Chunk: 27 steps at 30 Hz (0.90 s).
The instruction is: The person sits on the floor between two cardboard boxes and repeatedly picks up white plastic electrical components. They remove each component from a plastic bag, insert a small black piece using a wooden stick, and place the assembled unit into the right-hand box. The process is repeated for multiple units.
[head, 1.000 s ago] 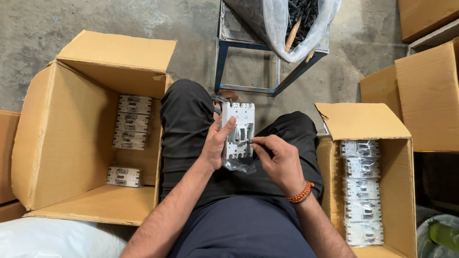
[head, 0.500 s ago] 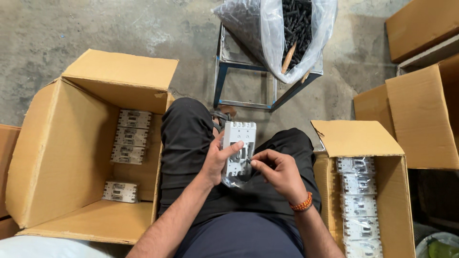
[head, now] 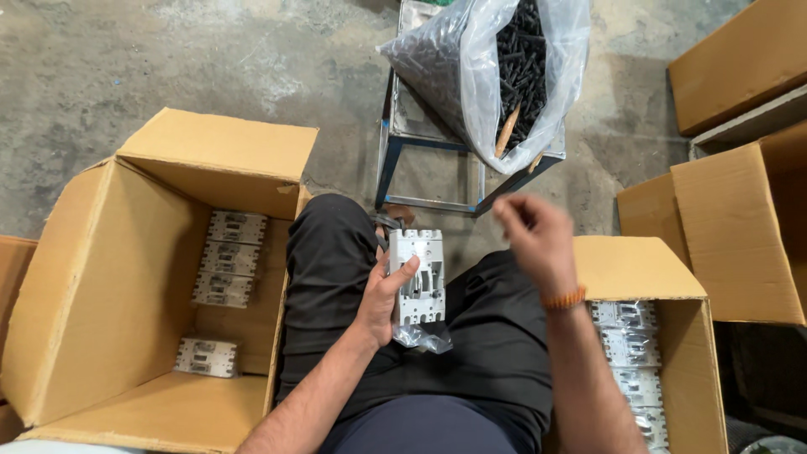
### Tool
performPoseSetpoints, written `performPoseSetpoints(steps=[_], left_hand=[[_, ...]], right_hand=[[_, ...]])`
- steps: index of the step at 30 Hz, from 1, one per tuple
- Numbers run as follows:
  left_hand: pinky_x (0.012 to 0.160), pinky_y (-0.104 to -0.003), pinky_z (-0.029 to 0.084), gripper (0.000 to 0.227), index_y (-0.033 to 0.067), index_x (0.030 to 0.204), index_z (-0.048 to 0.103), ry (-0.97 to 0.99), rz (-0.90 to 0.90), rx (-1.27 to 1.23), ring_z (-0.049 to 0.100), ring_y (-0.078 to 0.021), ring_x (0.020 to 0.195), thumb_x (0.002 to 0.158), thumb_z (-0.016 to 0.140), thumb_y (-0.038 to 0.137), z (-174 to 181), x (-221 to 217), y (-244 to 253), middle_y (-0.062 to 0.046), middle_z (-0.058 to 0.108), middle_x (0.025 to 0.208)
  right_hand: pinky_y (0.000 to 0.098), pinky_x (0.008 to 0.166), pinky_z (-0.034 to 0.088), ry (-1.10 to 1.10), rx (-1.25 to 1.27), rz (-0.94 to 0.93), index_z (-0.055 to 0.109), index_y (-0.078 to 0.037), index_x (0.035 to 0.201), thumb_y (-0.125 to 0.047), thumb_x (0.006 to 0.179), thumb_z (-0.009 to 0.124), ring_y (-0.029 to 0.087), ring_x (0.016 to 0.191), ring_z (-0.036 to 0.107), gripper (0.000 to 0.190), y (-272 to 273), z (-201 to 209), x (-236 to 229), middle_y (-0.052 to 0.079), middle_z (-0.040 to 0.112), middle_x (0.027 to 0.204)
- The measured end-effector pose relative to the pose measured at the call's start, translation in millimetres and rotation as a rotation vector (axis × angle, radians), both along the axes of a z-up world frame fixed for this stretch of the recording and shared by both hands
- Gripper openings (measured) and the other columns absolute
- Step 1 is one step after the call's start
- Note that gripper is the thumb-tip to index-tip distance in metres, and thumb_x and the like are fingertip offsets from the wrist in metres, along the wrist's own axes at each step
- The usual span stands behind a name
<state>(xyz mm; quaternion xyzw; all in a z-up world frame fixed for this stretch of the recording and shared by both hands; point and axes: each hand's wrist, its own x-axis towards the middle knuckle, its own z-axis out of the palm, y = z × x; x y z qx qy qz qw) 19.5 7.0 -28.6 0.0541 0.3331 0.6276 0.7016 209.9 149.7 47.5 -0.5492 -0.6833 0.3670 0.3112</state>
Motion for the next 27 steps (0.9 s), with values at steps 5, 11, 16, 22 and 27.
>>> performPoseSetpoints(steps=[5,11,16,22,27], left_hand=[[0.073,-0.037,0.063,0.04,0.0104,0.125,0.059,-0.043,0.048,-0.012,0.072,-0.0166,0.084,0.089,0.074,0.019,7,-3,1,-0.005,0.07,0.099],[0.07,-0.037,0.063,0.041,0.0086,0.123,0.06,-0.053,0.036,-0.012,0.074,-0.0188,0.079,0.087,0.075,0.021,9,-4,1,-0.008,0.072,0.095],[0.071,-0.037,0.063,0.042,0.0074,0.124,0.06,-0.055,0.039,0.001,0.074,-0.0183,0.081,0.088,0.077,0.021,7,-4,1,-0.007,0.071,0.096],[0.071,-0.04,0.064,0.043,0.0075,0.124,0.058,-0.044,0.039,0.034,0.075,-0.0223,0.082,0.087,0.075,0.02,6,-5,0,-0.01,0.072,0.096],[0.075,-0.039,0.064,0.044,0.0071,0.128,0.058,-0.01,0.031,0.086,0.075,-0.0215,0.086,0.088,0.075,0.018,0,-2,-1,-0.01,0.071,0.1]], right_hand=[[0.0393,0.069,0.054,-0.38,0.373,-0.105,0.082,-0.009,0.093,-0.037,0.092,0.078,0.025,0.073,0.071,0.028,76,12,-28,0.009,0.076,0.084],[0.0439,0.074,0.056,-0.564,0.322,-0.166,0.083,-0.014,0.092,-0.039,0.084,0.077,0.032,0.078,0.072,0.027,95,5,-46,0.012,0.076,0.085],[0.0331,0.061,0.056,-0.036,0.068,-0.257,0.072,-0.001,0.101,-0.021,0.091,0.071,0.02,0.072,0.075,0.023,82,19,-24,0.011,0.077,0.087],[0.0232,0.057,0.052,0.558,0.039,-0.09,0.067,0.005,0.115,-0.007,0.103,0.071,0.008,0.068,0.059,0.017,-11,23,31,0.005,0.065,0.089],[0.0248,0.058,0.053,0.747,-0.137,0.007,0.062,0.002,0.116,-0.009,0.108,0.063,0.011,0.072,0.063,0.014,-88,3,38,0.01,0.067,0.094]])
